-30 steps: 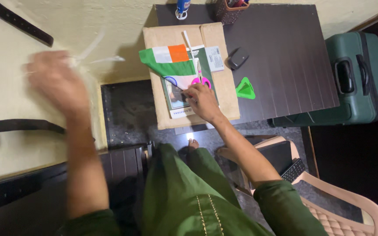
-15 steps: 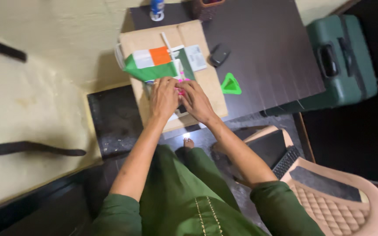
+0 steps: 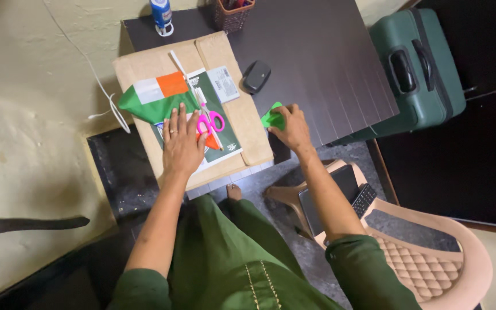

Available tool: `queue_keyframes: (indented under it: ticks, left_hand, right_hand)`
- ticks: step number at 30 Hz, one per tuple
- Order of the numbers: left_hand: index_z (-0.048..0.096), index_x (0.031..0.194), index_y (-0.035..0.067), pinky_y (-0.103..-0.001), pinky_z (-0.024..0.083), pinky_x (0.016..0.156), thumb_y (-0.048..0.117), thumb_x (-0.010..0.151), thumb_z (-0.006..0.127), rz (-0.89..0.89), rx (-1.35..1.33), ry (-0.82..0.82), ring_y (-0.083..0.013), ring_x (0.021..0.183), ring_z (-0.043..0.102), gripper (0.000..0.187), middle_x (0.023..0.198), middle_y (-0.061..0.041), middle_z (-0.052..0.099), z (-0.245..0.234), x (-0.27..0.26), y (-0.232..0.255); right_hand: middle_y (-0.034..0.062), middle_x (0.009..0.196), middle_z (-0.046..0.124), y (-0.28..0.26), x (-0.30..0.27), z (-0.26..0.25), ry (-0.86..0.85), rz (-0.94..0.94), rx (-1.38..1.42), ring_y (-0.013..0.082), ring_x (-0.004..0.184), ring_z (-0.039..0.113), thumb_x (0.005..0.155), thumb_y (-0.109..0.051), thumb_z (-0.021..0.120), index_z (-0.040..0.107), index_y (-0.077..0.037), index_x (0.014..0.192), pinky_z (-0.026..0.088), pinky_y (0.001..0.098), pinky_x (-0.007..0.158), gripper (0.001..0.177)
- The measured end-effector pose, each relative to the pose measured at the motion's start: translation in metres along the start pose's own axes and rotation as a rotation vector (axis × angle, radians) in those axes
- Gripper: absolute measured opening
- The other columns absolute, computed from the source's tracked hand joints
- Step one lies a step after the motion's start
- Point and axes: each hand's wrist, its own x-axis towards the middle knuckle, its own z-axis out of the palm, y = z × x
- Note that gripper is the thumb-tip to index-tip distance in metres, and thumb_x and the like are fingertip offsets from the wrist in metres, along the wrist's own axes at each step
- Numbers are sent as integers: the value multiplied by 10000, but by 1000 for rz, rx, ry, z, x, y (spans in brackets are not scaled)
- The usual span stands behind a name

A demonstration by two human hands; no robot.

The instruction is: The person clears a desk by moving a keyboard, laptop, and various stationery items onto a nearby chair. They then wet a black cloth at the kitchen sink and return to wipe the desk surface thoroughly.

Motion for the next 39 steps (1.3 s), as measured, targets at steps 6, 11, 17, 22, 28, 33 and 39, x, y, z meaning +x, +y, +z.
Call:
queue_keyframes:
  ticks: [6,11,17,22,28,33,39]
  left_hand:
    - [608,1373,110,-560,230,1196,277,910,690,-25,-159,169,-414,1459,360,499,1574,-213,416,5,7,2]
    - [657,1232,119,-503,392,1173,117,903,706,-118,-333,257,-353,1352,519,333,1441,-95,581,25,44,39]
    - [560,1397,98,-544,384,1079,163,832,767,55,-309,87,-506,1384,404,605,1528,-237,410,56,117,118]
    - [355,1525,129,-539,351,1066,306,761,822,-108,-87,-147,-478,1335,404,913,1594,-289,281,92,166,147]
    - [313,1608,97,-560,355,1117,290,897,768,-122,72,-104,-432,1289,508,866,1414,-217,497,134,178,134]
    - [278,1565,96,-575,365,1066,272,830,770,-221,-267,29,-480,1218,516,901,1384,-255,500,113,173,142]
    - [326,1551,53,-513,458,1056,257,971,686,-196,-716,245,-466,1283,554,713,1413,-293,538,67,140,137]
  right_hand:
    - [198,1274,541,15,17,-7,41,-47,57,423,1152,566,627,-253,973,670,-120,1065,493,490,990,549]
    - [209,1239,576,20,33,-10,66,-114,114,431,1110,570,582,-222,983,643,-82,943,497,504,923,515]
    - [158,1051,675,19,40,-12,88,-60,117,394,1016,630,691,-228,933,608,-66,1033,512,488,871,499]
    - [162,1126,673,28,38,-22,52,-239,45,406,1056,612,797,-180,818,588,-55,1205,477,490,946,485]
    - [237,1353,575,41,51,-29,93,-456,-56,461,1230,497,724,-223,869,601,-94,1320,416,514,1010,666]
    - [181,1277,594,40,71,-37,-102,-349,12,414,1166,503,679,-237,884,611,-126,1334,437,502,1021,719]
    - [202,1145,617,12,85,-40,4,-389,44,397,1058,521,639,-205,889,643,-87,1229,437,490,961,650]
